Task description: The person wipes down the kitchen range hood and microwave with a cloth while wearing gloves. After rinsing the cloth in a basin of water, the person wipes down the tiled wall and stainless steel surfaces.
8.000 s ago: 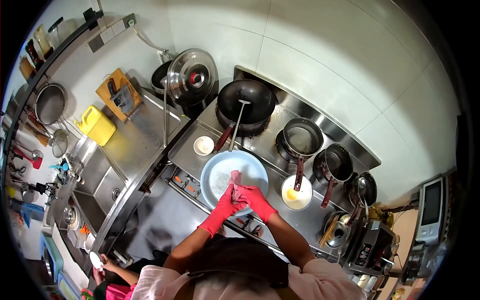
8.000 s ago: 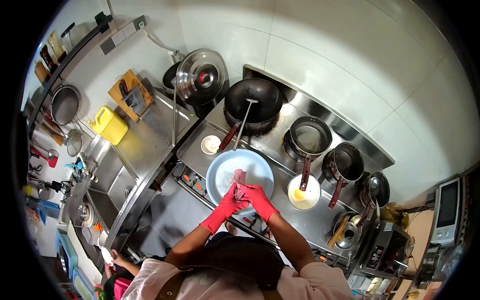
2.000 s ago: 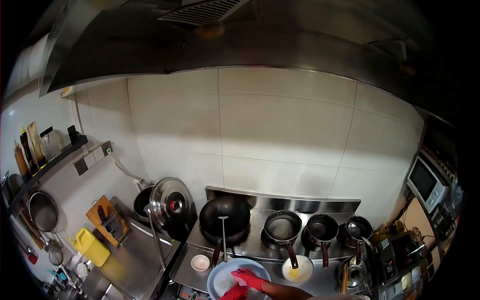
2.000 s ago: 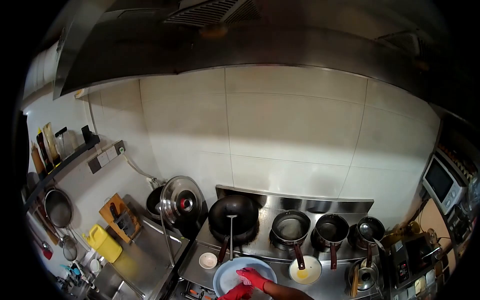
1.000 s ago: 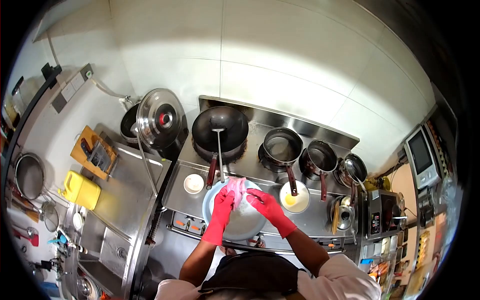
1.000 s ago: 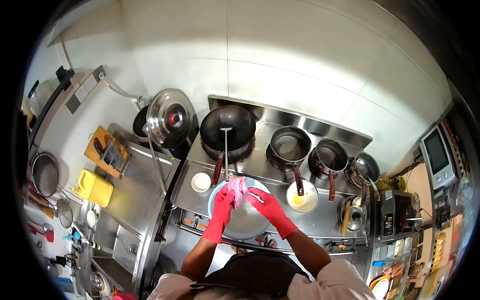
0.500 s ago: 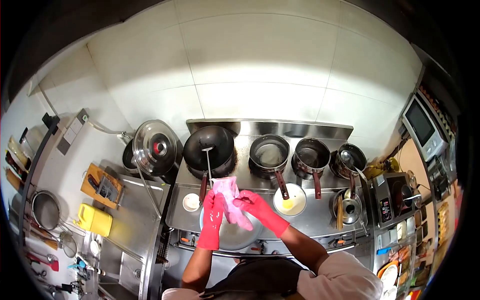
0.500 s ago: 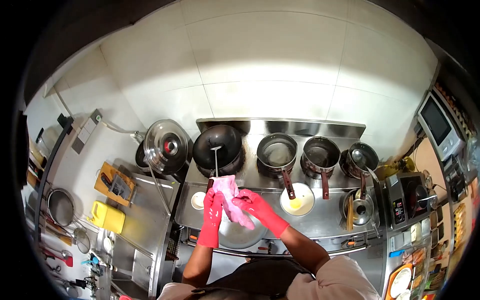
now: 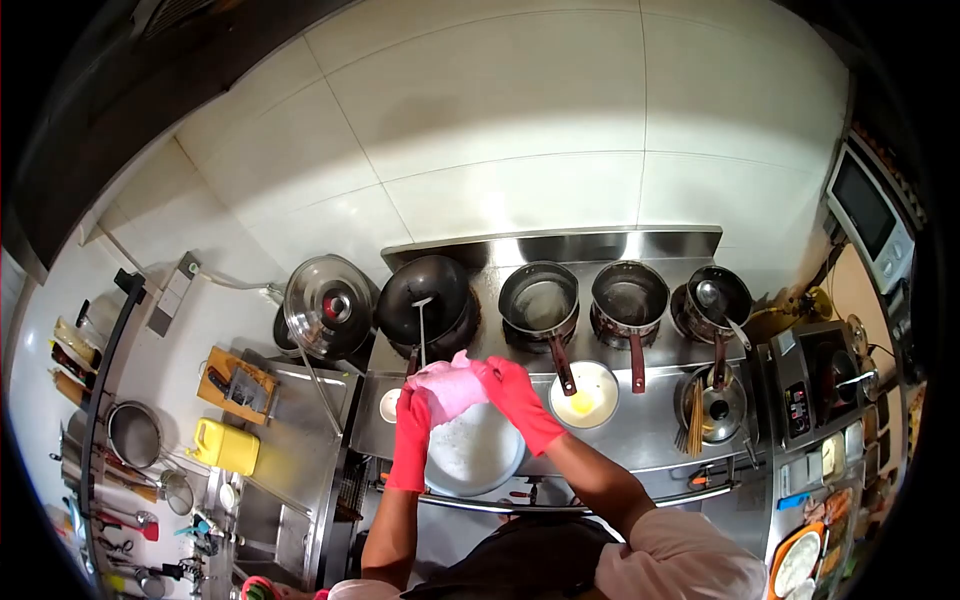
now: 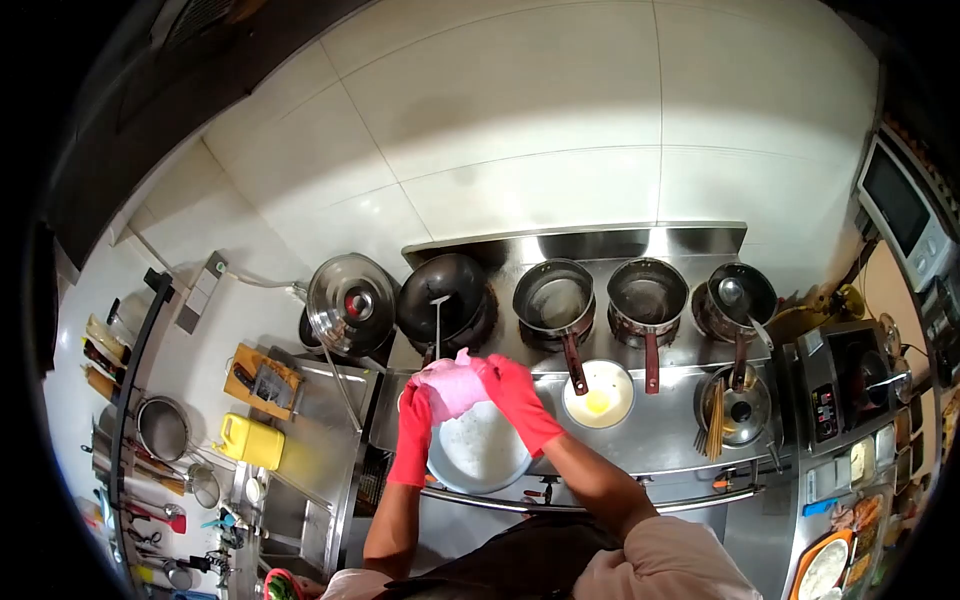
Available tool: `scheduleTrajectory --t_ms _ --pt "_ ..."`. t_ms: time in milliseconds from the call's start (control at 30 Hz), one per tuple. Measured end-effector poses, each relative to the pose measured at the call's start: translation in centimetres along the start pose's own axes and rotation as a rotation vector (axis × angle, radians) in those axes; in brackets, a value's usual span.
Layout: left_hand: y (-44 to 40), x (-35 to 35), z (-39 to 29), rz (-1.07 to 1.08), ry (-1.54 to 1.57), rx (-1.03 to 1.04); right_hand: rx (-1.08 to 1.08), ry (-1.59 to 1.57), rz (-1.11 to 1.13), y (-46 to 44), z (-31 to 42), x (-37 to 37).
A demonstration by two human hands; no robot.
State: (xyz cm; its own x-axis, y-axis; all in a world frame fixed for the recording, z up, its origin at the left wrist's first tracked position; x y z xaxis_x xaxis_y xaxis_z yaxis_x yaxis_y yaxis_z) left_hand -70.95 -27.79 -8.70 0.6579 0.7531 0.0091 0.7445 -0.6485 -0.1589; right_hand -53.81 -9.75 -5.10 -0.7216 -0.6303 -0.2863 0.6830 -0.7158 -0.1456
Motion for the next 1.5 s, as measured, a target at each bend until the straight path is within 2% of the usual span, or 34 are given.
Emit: scheduleTrajectory --t_ms 100,133,233,333,433,500,533,633,667,700,767,800,867,933,967,1000,1033,1067,1133,1167,1233,1267,1300,1333,1367,1433,1500 --pt "0.2 0.6 2.0 -0.057 0.284 -0.131 0.126 -0.198 -0.247 1.0 -3.9 -1.1" --pt "0.6 0.8 2.1 -0.064 0.308 -0.137 0.274 -0.171 -0.025 1.2 -7.8 1.0" --pt "2.8 1.5 2.4 -0.085 0.382 -0.166 0.725 -0.404 0.4 6.2 -11.1 6.6" --pt "5.1 2.8 3.4 -0.041 0.46 -0.205 0.843 -0.711 0.59 8.8 -10.9 10.5" --pt "7.6 4.7 3.0 -0.12 0.51 -0.224 0.779 -0.947 0.628 8.7 -9.2 12.8" --pt "8.9 4.7 3.1 -0.117 0.62 -0.198 0.727 -0.93 0.569 8.2 -9.1 13.6" --pt "9.3 4.5 3.5 -0.185 0.702 -0.144 0.703 -0.882 0.516 8.0 -9.5 13.5" --pt "12.5 2.4 5.9 -0.36 0.743 -0.365 0.585 -0.69 0.24 7.0 -11.8 11.2" --pt "13.0 2.1 5.0 -0.349 0.838 -0.332 0.504 -0.698 0.097 6.2 -12.1 10.5" --pt "13.8 0.5 6.2 -0.429 0.737 -0.441 0.474 -0.563 0.118 5.4 -11.4 9.7" --pt "14.0 -2.4 7.3 -0.563 0.643 -0.46 0.414 -0.283 0.165 4.4 -10.1 7.6" --pt "13.4 -2.7 6.8 -0.453 0.56 -0.382 0.244 -0.296 0.225 3.7 -7.4 7.6" --pt "11.6 -1.7 8.0 -0.34 0.578 -0.417 0.051 0.053 0.261 4.3 -2.6 8.0" --pt "9.5 0.1 8.8 -0.202 0.682 -0.401 -0.066 0.245 0.451 6.4 1.9 10.0" --pt "7.9 2.8 1.2 0.007 0.817 -0.115 -0.137 0.331 0.539 7.6 4.1 10.9" --pt "5.8 2.1 6.3 0.102 0.097 -0.187 -0.156 0.309 0.648 8.0 4.0 12.1" --pt "4.9 1.4 9.2 0.133 -0.145 -0.184 -0.172 0.286 0.756 8.2 3.6 13.4" --pt "3.9 0.7 12.0 0.165 -0.386 -0.177 0.008 0.031 0.777 7.3 1.7 13.7" --pt "4.5 0.8 11.0 0.111 -0.005 -0.038 0.384 -0.481 0.759 6.0 -2.0 14.4" --pt "4.8 0.9 9.9 0.086 0.136 0.026 0.43 -0.604 0.745 6.1 -2.1 15.1" --pt "6.2 4.0 1.2 0.009 0.233 0.121 0.51 -0.849 0.696 6.7 -2.0 17.1" --pt "6.0 4.3 2.4 0.019 0.356 0.09 0.764 -0.868 0.417 6.7 -6.0 17.4" --pt "5.9 4.5 3.5 0.025 0.48 0.059 0.69 -0.696 0.362 6.1 -6.3 16.7" --pt "5.2 4.2 10.6 0.083 0.668 -0.055 0.615 -0.529 0.303 5.5 -6.3 15.8" --pt "5.4 4.4 7.3 0.086 0.341 0.032 0.538 -0.365 0.239 4.8 -6.1 14.7" --pt "5.9 4.8 -0.7 0.011 -0.363 0.192 -0.002 0.01 0.042 3.3 -1.2 11.6" --pt "5.2 5.3 -3.9 0.071 -0.541 0.215 -0.535 0.393 -0.148 5.3 4.0 10.8"
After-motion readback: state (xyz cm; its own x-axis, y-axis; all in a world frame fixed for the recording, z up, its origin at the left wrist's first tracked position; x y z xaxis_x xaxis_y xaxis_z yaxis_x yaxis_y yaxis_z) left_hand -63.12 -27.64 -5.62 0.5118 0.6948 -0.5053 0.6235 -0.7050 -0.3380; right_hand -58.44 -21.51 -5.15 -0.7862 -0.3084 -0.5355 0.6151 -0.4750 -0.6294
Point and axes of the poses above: each hand's wrist, its own y-axis away from the middle knuckle, its own x-axis out of the palm, z = x × y, the point moved 10 cm from there along -y, towards the middle knuckle, and after that the axes turned 7 degrees about y, right-handed, at the moved point
